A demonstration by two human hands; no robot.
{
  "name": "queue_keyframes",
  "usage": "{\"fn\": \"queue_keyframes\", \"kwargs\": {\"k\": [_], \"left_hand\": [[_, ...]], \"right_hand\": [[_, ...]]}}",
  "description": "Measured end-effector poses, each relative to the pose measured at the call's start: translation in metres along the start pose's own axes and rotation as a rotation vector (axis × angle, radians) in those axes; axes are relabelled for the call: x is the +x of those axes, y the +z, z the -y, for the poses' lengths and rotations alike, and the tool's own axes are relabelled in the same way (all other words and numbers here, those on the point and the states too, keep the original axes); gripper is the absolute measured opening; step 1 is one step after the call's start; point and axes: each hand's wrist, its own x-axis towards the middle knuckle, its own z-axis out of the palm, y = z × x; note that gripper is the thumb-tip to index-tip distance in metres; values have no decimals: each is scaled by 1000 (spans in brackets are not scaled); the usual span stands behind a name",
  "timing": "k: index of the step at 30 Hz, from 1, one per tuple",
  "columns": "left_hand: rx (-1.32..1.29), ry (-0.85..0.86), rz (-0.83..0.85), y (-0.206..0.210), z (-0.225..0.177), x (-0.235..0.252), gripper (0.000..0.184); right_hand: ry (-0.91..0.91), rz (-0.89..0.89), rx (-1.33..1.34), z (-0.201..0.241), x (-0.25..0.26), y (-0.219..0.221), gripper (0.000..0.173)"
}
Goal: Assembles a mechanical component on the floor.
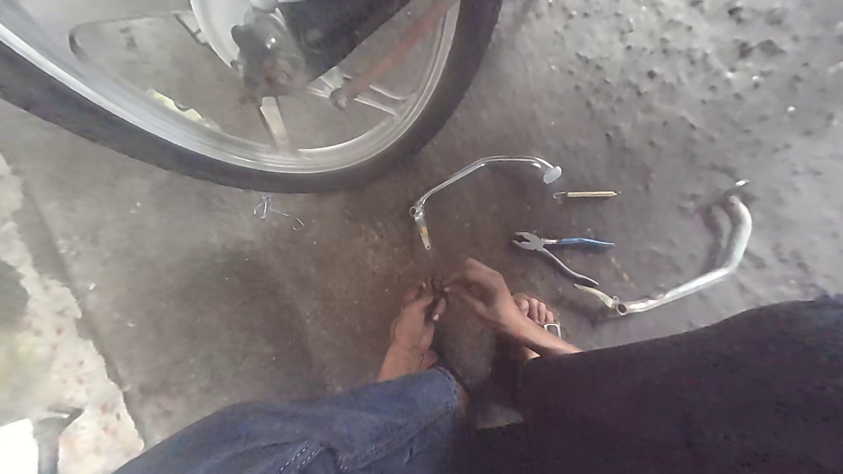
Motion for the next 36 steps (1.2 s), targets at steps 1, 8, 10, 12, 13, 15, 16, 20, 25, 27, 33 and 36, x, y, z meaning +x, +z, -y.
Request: {"fn": "queue_keyframes", "kwargs": {"k": [1,8,10,12,13,15,16,20,25,27,33,36], "left_hand": [[0,-4,-13,1,-1,-1,28],[-65,-36,36,0,-1,-2,24],[-78,-55,9,3,-4,-2,24],[-74,-71,-12,4,-5,-4,26],[-67,-81,-17,4,-5,-4,26],[-71,-102,-38,5,-7,-5,27],[-74,-110,-45,6,-8,-6,28],[-89,-132,-105,8,-11,-9,26],[-42,-184,-252,17,-15,-10,25],[-18,-197,-304,31,-23,-12,30],[-39,-200,-340,36,-25,-14,33],[-37,-190,-300,34,-25,-14,35]], "right_hand": [[-35,7,-35,-1,1,0,11],[-186,66,-176,-7,2,-3,14],[-232,76,-210,-7,4,-5,14],[-281,80,-262,-6,6,-6,13],[-307,82,-283,-6,7,-6,14],[-363,88,-321,-7,9,-8,15],[-389,95,-342,-7,10,-9,15],[-459,163,-400,-2,15,-15,17],[-575,313,-560,6,24,-26,20],[-637,353,-630,8,27,-29,22],[-788,425,-779,7,33,-34,25],[-863,443,-829,8,37,-36,26]]}}
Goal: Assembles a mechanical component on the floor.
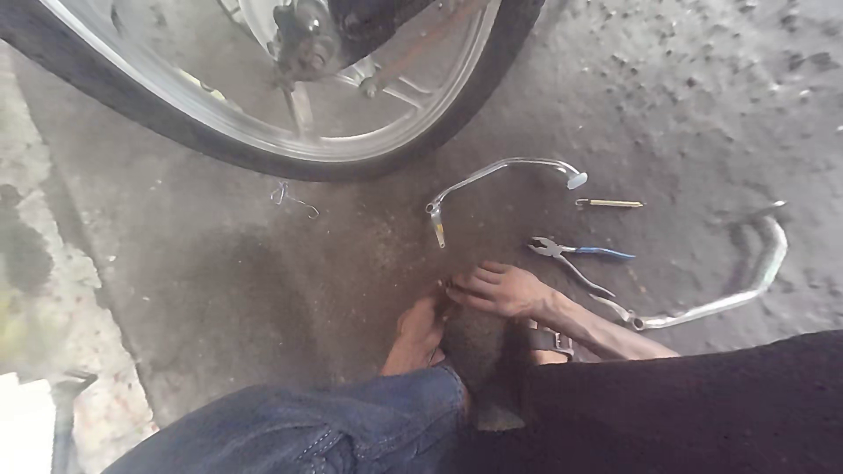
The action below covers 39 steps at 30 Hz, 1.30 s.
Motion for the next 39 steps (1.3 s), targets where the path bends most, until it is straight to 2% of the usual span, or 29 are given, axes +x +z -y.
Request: {"fn": "queue_keyframes", "kwargs": {"k": [4,7,9,14,18,21,24,27,31,33,37,39], "left_hand": [[26,-33,-61,16,-10,-7,37],[-20,-33,65,-6,2,8,34],[-21,-40,77,-6,2,10,36],[39,-17,15,5,-4,4,35],[5,-19,110,-14,8,16,27],[39,-11,155,-19,13,22,27],[77,-2,179,-20,13,25,27],[81,-6,207,-14,4,18,27],[74,-35,-18,2,1,6,29],[74,-47,-56,4,2,5,31],[56,-58,97,-24,18,23,28],[69,-64,88,-20,13,20,28]], "right_hand": [[-47,3,-75,-2,-1,1,26],[-53,-12,-76,-2,-2,2,23],[-12,-36,-45,0,-2,5,20],[329,-157,277,15,-4,16,15],[584,-169,574,21,-1,10,16],[658,-233,691,22,-2,13,15],[627,-234,638,22,-4,14,13],[467,-121,386,20,-7,11,17],[261,6,117,15,-2,1,20],[198,55,65,13,-1,-2,21],[83,148,-46,8,0,-6,22],[30,167,-75,5,2,-9,22]]}}
